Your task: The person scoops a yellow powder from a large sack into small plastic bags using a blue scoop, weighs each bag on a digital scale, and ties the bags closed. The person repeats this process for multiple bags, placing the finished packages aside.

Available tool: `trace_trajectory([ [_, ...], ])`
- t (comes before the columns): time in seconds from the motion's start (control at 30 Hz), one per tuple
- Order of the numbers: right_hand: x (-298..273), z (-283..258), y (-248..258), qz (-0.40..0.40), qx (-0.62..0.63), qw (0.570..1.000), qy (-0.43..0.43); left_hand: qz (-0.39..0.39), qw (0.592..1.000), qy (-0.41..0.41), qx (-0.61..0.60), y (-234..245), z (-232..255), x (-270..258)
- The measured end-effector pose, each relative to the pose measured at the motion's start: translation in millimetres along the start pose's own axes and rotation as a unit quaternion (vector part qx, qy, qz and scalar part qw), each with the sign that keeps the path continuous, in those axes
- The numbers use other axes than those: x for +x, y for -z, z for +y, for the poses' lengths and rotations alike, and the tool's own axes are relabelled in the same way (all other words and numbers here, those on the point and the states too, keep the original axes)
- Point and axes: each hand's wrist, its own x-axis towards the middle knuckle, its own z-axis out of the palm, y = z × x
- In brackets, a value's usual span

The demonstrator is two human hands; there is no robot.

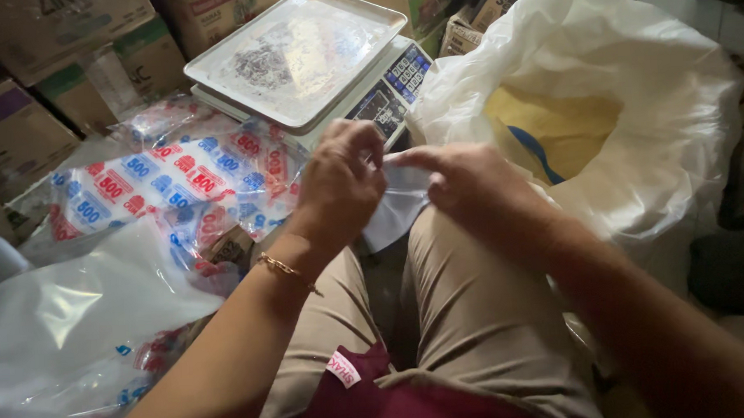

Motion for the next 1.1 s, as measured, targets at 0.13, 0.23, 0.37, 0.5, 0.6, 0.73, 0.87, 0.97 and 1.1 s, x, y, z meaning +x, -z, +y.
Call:
trace_trajectory([
  [0.13,8,26,14,0.023,0.011,1.000,-0.017,-0.063,0.989,-0.132,0.012,0,16,5],
  [0.23,10,67,33,-0.060,0.288,0.949,-0.116,-0.084,0.995,-0.054,0.022,-4,17,9],
  [0.37,12,142,41,0.093,0.356,0.897,-0.246,-0.068,0.997,-0.019,0.034,-6,9,5],
  [0.5,34,218,-2,0.106,0.279,0.920,-0.254,-0.068,0.996,-0.050,0.032,-11,1,1],
  [0.6,58,257,-44,0.100,0.039,0.981,-0.162,-0.107,0.994,0.021,0.019,-17,-3,3],
  [0.73,79,277,-85,0.070,-0.145,0.985,-0.056,-0.048,0.992,-0.101,0.051,-20,-4,7],
  [0.87,92,275,-100,-0.049,-0.173,0.974,-0.137,-0.084,0.996,0.009,0.018,-18,-4,6],
  [0.97,90,272,-95,-0.074,-0.205,0.956,-0.194,-0.095,0.993,0.070,0.007,-17,-5,5],
  [1.1,78,277,-78,-0.104,-0.209,0.930,-0.283,-0.058,0.998,0.020,-0.001,-20,-10,5],
])
